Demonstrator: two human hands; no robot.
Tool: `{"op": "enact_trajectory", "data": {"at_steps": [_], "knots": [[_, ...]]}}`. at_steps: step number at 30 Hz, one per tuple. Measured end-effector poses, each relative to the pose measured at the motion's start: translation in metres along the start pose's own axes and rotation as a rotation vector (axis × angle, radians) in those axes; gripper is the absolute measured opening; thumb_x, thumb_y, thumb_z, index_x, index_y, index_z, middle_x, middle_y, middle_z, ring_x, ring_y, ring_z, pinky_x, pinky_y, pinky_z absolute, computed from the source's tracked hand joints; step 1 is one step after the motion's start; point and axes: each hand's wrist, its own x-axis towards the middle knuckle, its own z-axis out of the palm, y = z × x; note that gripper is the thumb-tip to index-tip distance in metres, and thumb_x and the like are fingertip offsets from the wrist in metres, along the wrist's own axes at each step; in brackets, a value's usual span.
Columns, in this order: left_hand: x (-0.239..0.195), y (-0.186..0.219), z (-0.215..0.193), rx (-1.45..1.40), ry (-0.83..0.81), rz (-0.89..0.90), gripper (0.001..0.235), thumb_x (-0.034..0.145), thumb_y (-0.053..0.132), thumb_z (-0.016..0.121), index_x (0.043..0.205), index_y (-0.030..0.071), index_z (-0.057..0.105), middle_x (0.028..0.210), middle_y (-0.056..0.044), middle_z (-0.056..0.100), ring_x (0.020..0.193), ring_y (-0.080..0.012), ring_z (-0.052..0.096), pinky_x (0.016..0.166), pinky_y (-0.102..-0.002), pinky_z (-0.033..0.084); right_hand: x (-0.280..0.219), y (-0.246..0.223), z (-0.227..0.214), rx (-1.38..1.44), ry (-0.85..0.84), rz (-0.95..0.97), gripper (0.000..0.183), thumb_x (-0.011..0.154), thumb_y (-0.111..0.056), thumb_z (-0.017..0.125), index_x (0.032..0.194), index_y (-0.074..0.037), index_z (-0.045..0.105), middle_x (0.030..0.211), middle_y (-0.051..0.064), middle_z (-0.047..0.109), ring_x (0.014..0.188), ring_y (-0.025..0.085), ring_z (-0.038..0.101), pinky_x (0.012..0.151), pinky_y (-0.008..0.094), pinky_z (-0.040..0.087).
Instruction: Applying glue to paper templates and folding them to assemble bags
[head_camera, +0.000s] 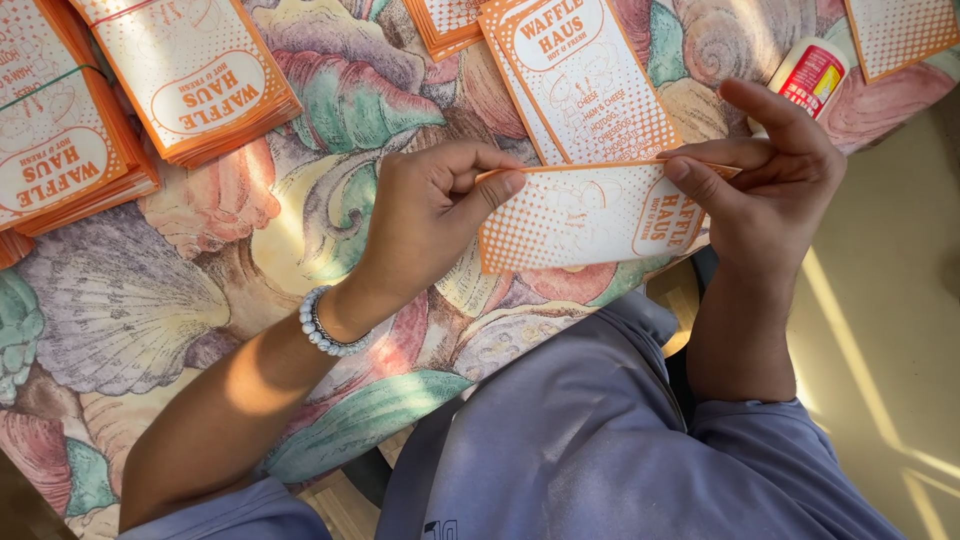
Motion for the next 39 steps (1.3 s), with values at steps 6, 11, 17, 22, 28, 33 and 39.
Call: {"op": "enact_trajectory", "data": {"at_steps": [6,11,17,22,28,33,39], "knots": [[-0.015,0.018,0.009,0.454,-0.102,0.419,0.025,0.107,0.001,0.052,0.128,-0.012,0.055,0.125,-0.027,0.065,0.120,-0.0413,0.064,0.111,-0.048,0.052,0.008,0.004,-0.008,-0.157,-0.046,0.160,0.048,0.089,0.014,0.082,0.133,0.007,0.063,0.118,0.015,0.068,0.097,0.019,0.074,0.083,0.022,0.058],[-0.058,-0.021,0.053,0.948,-0.477,0.347,0.051,0.105,0.017,0.036,0.149,-0.006,0.043,0.158,-0.027,0.042,0.150,-0.0424,0.037,0.127,-0.055,0.025,-0.004,0.009,-0.005,-0.514,-0.238,-0.059,0.034,0.097,0.006,0.080,0.129,0.007,0.068,0.111,0.019,0.074,0.101,0.024,0.069,0.090,0.033,0.054],[-0.056,-0.018,0.054,1.111,-0.495,0.315,0.065,0.104,0.043,0.044,0.153,0.000,0.043,0.160,-0.020,0.043,0.150,-0.0362,0.038,0.124,-0.063,0.020,-0.019,-0.014,0.034,-0.790,-0.423,-0.557,0.020,0.103,0.009,0.062,0.120,0.006,0.071,0.123,0.023,0.069,0.107,0.041,0.067,0.098,0.049,0.054],[-0.050,-0.015,0.049,1.150,-0.440,0.312,0.057,0.102,0.040,0.048,0.149,0.008,0.052,0.157,-0.019,0.046,0.146,-0.0345,0.042,0.123,-0.064,0.021,-0.018,-0.008,0.048,-0.944,-0.559,-0.587,0.028,0.099,0.006,0.054,0.123,0.006,0.068,0.116,0.015,0.062,0.101,0.032,0.063,0.095,0.040,0.053],[-0.045,-0.008,0.041,1.051,-0.491,0.310,0.050,0.103,0.038,0.047,0.141,0.006,0.056,0.150,-0.025,0.048,0.139,-0.0380,0.048,0.118,-0.068,0.024,-0.022,0.007,-0.006,-1.108,-0.334,-0.493,0.025,0.097,0.004,0.065,0.116,-0.001,0.079,0.112,0.015,0.062,0.097,0.035,0.058,0.077,0.044,0.054],[-0.058,0.010,0.046,0.861,-0.484,0.265,0.056,0.107,0.036,0.042,0.154,0.004,0.042,0.159,-0.033,0.033,0.141,-0.0533,0.043,0.122,-0.063,0.022,-0.079,-0.017,-0.028,-1.067,-0.068,0.077,0.058,0.103,-0.023,0.080,0.153,-0.003,0.058,0.084,0.006,0.069,0.067,0.023,0.062,0.066,0.041,0.049],[-0.084,0.022,0.063,0.722,-0.456,0.307,0.055,0.106,0.036,0.047,0.152,0.005,0.046,0.153,-0.028,0.046,0.117,-0.0453,0.063,0.113,-0.057,0.037,-0.121,-0.003,0.001,-0.073,0.058,0.354,0.092,0.095,0.002,0.068,0.167,-0.013,0.013,0.124,0.024,0.070,0.107,0.023,0.069,0.093,0.035,0.057]]}}
